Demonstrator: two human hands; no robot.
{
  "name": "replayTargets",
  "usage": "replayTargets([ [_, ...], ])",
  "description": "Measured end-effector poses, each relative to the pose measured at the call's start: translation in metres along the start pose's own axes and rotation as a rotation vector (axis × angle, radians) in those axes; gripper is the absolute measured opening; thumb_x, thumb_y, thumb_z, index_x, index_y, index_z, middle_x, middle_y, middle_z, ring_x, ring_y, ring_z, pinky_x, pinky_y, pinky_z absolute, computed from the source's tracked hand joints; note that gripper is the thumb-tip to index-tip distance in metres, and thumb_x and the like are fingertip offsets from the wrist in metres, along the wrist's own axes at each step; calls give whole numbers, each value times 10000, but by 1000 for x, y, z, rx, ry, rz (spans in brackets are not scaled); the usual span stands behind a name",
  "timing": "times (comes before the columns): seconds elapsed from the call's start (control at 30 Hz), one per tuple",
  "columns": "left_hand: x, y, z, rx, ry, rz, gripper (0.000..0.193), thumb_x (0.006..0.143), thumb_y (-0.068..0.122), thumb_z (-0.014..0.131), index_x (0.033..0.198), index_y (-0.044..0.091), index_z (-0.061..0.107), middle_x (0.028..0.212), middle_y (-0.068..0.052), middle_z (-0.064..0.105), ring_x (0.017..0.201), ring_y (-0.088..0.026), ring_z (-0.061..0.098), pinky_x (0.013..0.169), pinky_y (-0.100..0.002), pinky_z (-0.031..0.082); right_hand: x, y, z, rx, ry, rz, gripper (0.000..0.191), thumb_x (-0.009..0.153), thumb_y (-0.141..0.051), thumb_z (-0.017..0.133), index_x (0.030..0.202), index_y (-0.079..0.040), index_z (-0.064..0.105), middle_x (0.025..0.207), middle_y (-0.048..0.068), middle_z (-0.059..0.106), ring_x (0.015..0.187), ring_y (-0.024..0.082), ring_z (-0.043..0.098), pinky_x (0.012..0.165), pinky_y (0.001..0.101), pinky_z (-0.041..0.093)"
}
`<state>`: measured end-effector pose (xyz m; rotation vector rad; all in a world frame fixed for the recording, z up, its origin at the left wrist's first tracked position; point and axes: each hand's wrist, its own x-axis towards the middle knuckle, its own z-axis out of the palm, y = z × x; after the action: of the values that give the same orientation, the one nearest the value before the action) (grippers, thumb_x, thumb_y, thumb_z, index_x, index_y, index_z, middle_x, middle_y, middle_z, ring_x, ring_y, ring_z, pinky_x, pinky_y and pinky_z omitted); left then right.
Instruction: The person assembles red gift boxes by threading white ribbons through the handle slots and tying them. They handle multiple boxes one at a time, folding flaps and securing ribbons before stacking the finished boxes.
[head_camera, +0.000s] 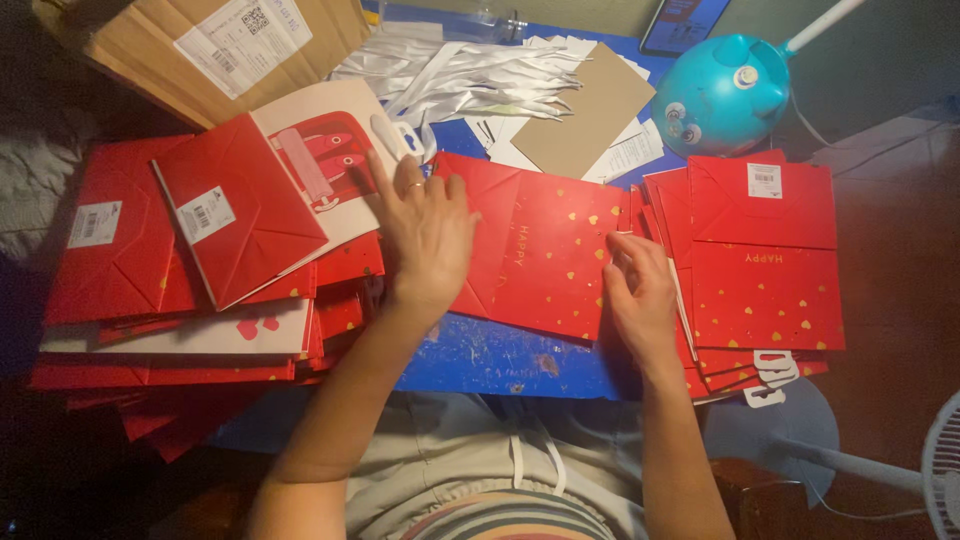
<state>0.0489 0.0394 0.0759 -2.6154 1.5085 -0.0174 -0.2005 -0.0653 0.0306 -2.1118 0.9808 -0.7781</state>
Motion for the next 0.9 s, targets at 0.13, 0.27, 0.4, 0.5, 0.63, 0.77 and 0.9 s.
replayTargets([
  [0.13,-31,-20,-13,0,85,-25,489,898,542,670,1150,122,687,1113,-64,691,1385,-302,431,1126,-722,147,9,-9,7,-31,-109,45,366,928,-58,660,1294,-45,653,1289,125,615,1156,249,634,937,343,533],
  [0.27,-54,-29,-15,-82,140,-80,531,875,532,692,1187,102,688,1145,-68,677,1396,-277,425,1091,-784,130,19,-18,14,-72,-148,-44,378,927,-85,681,1301,-38,651,1300,149,614,1168,279,632,977,367,512],
  [0.4,-59,-20,-6,-242,245,-140,536,889,488,712,1253,96,663,1282,-144,617,1433,-331,390,1117,-797,92,27,-28,14,-137,-197,-112,356,937,-112,698,1281,-32,659,1296,159,627,1228,328,597,1038,412,471],
  [0.5,-34,15,7,-340,345,28,584,871,450,724,1303,71,619,1420,-179,550,1432,-365,359,1137,-762,104,37,-34,17,-345,-29,-271,379,910,-131,729,1267,-14,676,1300,241,574,1217,401,541,1013,451,441],
  [0.63,4,71,26,-432,383,240,766,864,494,723,1469,70,521,1544,-188,455,1516,-336,300,1220,-675,153,73,-33,23,-252,0,-290,268,968,-128,710,1215,-27,691,1274,182,622,1185,359,579,1009,434,474],
  [0.77,12,90,45,-593,253,293,986,833,669,650,1500,-19,418,1590,-217,330,1523,-350,194,1171,-700,119,125,-31,39,-254,30,-282,199,994,-103,697,1182,-51,734,1224,130,666,1156,337,616,1012,417,486],
  [0.9,10,91,49,-515,206,278,1022,851,730,571,1521,-17,373,1654,-207,254,1560,-323,138,1207,-675,95,154,-38,52,-138,32,-188,169,1008,-104,683,1166,-69,731,1169,124,676,1042,294,673,919,372,532],
])
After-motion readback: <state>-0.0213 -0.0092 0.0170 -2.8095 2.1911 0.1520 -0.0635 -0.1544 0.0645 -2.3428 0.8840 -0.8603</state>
